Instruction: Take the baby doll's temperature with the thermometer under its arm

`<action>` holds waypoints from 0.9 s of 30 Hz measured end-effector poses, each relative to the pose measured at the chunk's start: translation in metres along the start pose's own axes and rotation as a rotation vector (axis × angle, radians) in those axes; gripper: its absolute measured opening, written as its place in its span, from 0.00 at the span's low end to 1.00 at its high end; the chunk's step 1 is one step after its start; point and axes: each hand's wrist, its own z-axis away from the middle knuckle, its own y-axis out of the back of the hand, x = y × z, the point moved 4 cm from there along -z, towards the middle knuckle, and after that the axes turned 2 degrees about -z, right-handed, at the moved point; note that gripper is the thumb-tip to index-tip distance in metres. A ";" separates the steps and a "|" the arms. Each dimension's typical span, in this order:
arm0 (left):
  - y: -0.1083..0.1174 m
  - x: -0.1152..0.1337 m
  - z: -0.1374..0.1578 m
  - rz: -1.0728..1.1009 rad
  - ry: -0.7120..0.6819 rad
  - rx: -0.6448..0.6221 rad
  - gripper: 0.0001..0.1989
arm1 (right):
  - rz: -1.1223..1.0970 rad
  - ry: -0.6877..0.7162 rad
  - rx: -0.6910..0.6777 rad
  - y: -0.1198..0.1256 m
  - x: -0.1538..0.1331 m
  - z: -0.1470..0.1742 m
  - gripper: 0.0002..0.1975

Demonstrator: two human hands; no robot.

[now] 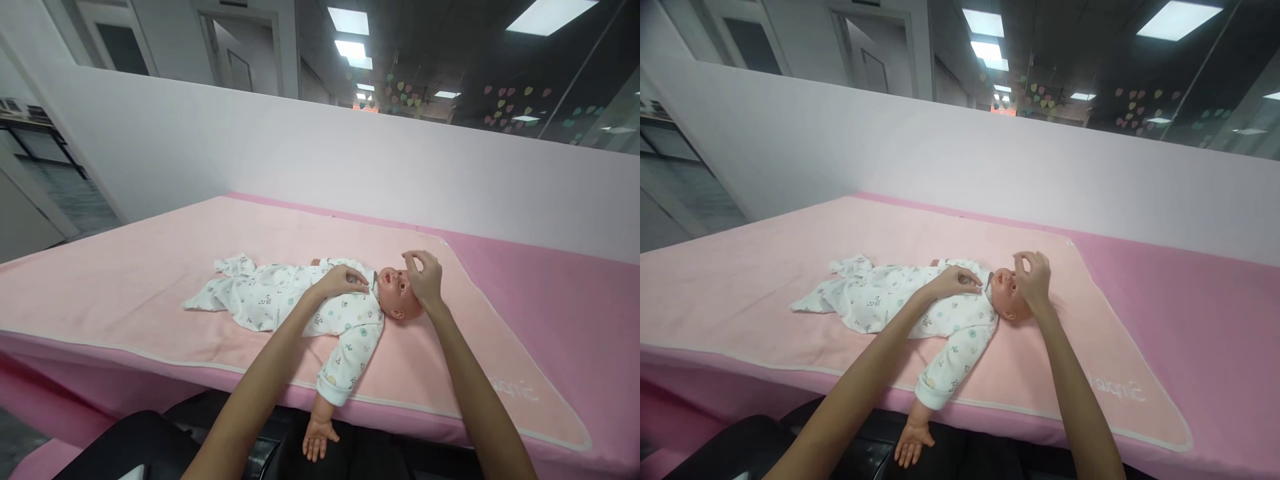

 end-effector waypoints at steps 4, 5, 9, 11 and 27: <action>-0.003 -0.005 -0.001 0.021 0.026 0.021 0.19 | 0.113 0.106 -0.439 -0.030 -0.053 -0.032 0.14; -0.003 -0.005 -0.001 0.034 0.028 0.004 0.18 | 0.121 0.076 -0.543 -0.036 -0.060 -0.036 0.14; -0.003 -0.001 0.003 0.069 0.016 -0.059 0.18 | 0.157 -0.020 -0.801 -0.051 -0.067 -0.038 0.12; -0.002 -0.001 0.003 0.079 0.011 -0.079 0.19 | 0.210 -0.037 -0.863 -0.055 -0.064 -0.035 0.10; 0.001 0.006 0.008 0.012 -0.072 -0.169 0.14 | 0.321 -0.165 -0.908 -0.032 -0.049 -0.025 0.07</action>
